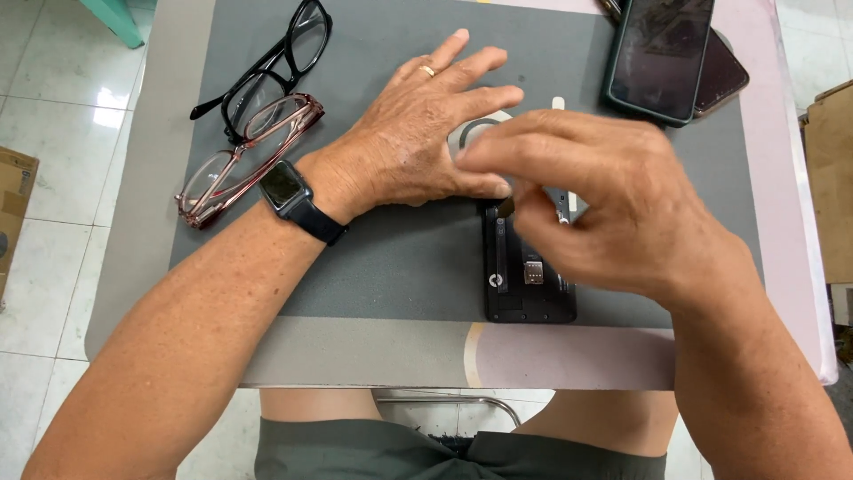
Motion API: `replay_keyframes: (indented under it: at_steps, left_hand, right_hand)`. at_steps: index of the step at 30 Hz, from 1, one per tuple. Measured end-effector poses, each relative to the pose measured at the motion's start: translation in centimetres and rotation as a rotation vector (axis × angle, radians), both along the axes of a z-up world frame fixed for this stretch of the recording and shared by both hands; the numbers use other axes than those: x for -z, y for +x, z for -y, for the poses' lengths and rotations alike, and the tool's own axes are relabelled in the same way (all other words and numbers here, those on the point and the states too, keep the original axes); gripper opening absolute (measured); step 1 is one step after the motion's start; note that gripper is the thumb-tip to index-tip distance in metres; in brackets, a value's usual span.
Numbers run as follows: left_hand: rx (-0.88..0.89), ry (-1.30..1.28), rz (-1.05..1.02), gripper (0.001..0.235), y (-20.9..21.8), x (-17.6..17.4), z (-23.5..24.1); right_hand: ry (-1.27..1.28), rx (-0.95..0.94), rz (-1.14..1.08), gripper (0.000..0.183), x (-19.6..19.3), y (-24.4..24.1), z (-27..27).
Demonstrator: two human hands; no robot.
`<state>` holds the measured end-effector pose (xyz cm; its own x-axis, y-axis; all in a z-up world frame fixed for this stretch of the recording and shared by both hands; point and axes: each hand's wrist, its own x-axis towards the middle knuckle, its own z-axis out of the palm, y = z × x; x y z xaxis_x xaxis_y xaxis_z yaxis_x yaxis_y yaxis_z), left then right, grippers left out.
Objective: The person uses a white cotton swab to clean the back surface of a black electronic device, focusing on the camera lens area and surrounding components. The device is held steady on a gray mat while the person scrubs and wipes various spots.
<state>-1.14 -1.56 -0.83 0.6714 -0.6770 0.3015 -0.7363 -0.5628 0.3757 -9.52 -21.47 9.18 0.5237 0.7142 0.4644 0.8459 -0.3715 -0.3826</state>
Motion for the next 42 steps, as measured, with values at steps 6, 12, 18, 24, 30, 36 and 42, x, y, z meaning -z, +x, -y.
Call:
replay_keyframes:
  at_steps: [6,12,18,24,30,36,42]
  left_hand:
    - [0.061,0.023,0.027,0.079,0.4,0.4,-0.6]
    - [0.127,-0.101,-0.069,0.023,0.5,-0.8,-1.8]
    - [0.125,-0.085,-0.108,0.023,0.6,-0.9,-1.7]
    - [0.12,-0.109,-0.099,0.025,1.0,-0.1,-1.7]
    - [0.124,-0.118,-0.105,0.023,0.8,-0.3,-1.7]
    - [0.121,-0.096,-0.138,0.023,0.4,-1.1,-1.6]
    - [0.133,-0.113,-0.125,0.028,0.3,-1.3,-1.5]
  right_hand:
    - [0.029,-0.036,-0.055,0.023,0.2,0.1,0.2]
    - [-0.012,0.061,-0.146,0.054,-0.4,-0.2,0.4]
    - [-0.105,0.064,0.006,0.029,0.5,0.2,0.8]
    - [-0.146,0.094,0.027,0.032,0.5,0.1,0.8]
    - [-0.234,0.223,0.209,0.023,1.7,0.2,1.6]
    - [-0.185,0.147,0.182,0.038,1.4,0.1,1.3]
    - [-0.266,0.2,0.199,0.047,0.2,0.1,1.0]
